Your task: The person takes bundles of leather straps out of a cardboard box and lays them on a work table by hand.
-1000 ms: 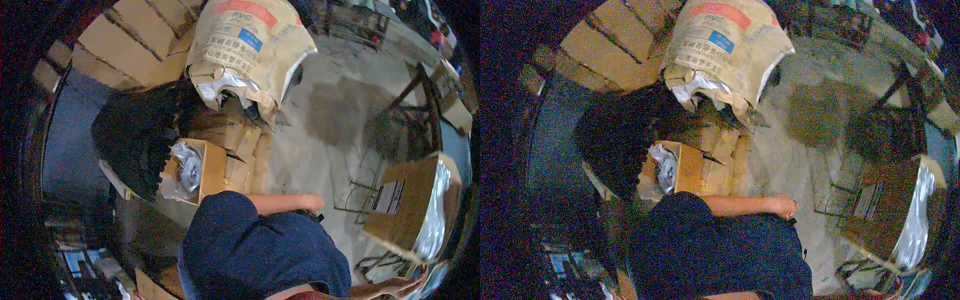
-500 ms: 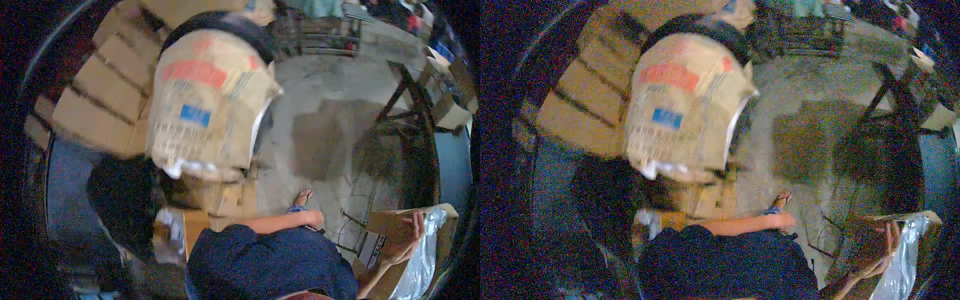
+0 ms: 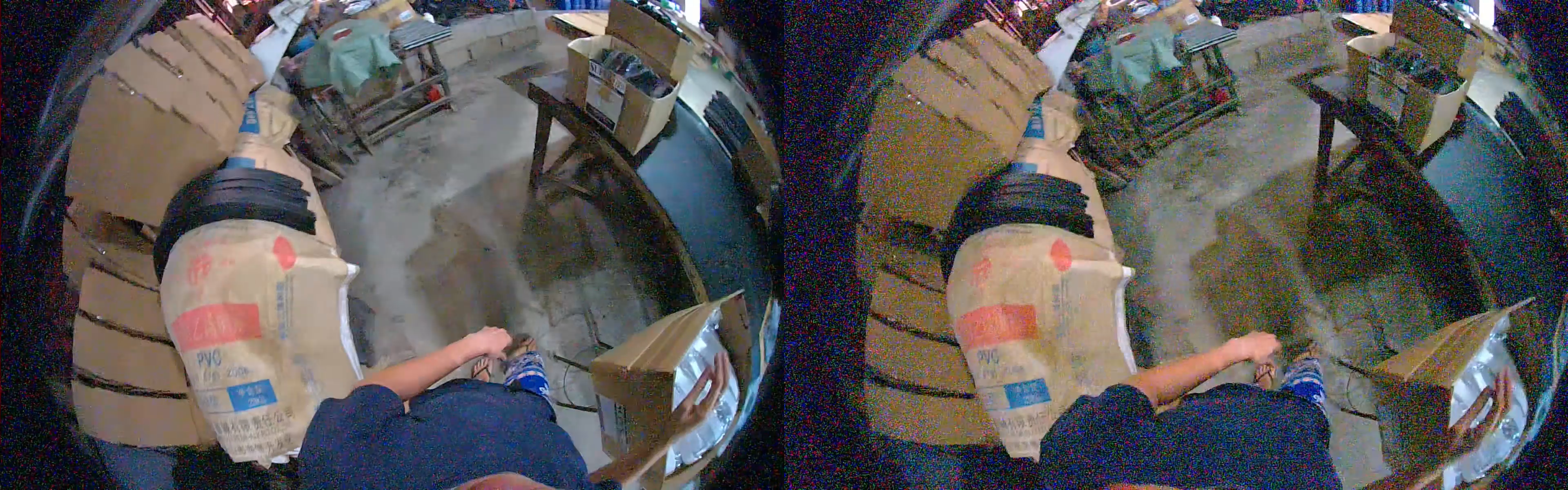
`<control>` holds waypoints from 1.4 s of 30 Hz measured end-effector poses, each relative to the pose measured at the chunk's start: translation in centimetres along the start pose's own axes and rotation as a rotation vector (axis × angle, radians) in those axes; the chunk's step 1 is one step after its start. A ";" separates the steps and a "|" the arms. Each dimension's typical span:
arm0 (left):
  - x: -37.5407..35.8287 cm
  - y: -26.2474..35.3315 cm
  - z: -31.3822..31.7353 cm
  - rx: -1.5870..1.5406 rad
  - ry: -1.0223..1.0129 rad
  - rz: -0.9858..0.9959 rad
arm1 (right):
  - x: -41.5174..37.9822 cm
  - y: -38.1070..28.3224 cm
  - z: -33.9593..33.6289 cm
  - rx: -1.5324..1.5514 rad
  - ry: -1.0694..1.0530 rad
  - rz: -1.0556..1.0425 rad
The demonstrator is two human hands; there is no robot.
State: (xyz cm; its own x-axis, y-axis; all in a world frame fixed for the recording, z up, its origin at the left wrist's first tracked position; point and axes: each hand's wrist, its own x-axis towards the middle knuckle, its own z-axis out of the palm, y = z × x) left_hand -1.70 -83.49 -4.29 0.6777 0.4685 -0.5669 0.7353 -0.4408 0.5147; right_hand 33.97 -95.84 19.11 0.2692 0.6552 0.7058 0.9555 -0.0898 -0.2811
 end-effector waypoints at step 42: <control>34.8 22.0 -34.0 -0.411 -0.663 0.869 | 8.8 2.3 13.2 -0.411 -0.143 1.143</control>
State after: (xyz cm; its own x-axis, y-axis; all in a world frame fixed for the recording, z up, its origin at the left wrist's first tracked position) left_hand 38.30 -50.83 9.19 0.9064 -0.4141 -0.0837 0.0562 -0.0783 0.9953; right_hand 36.99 -80.36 16.13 0.9877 0.1184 0.1022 0.1520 -0.8810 -0.4480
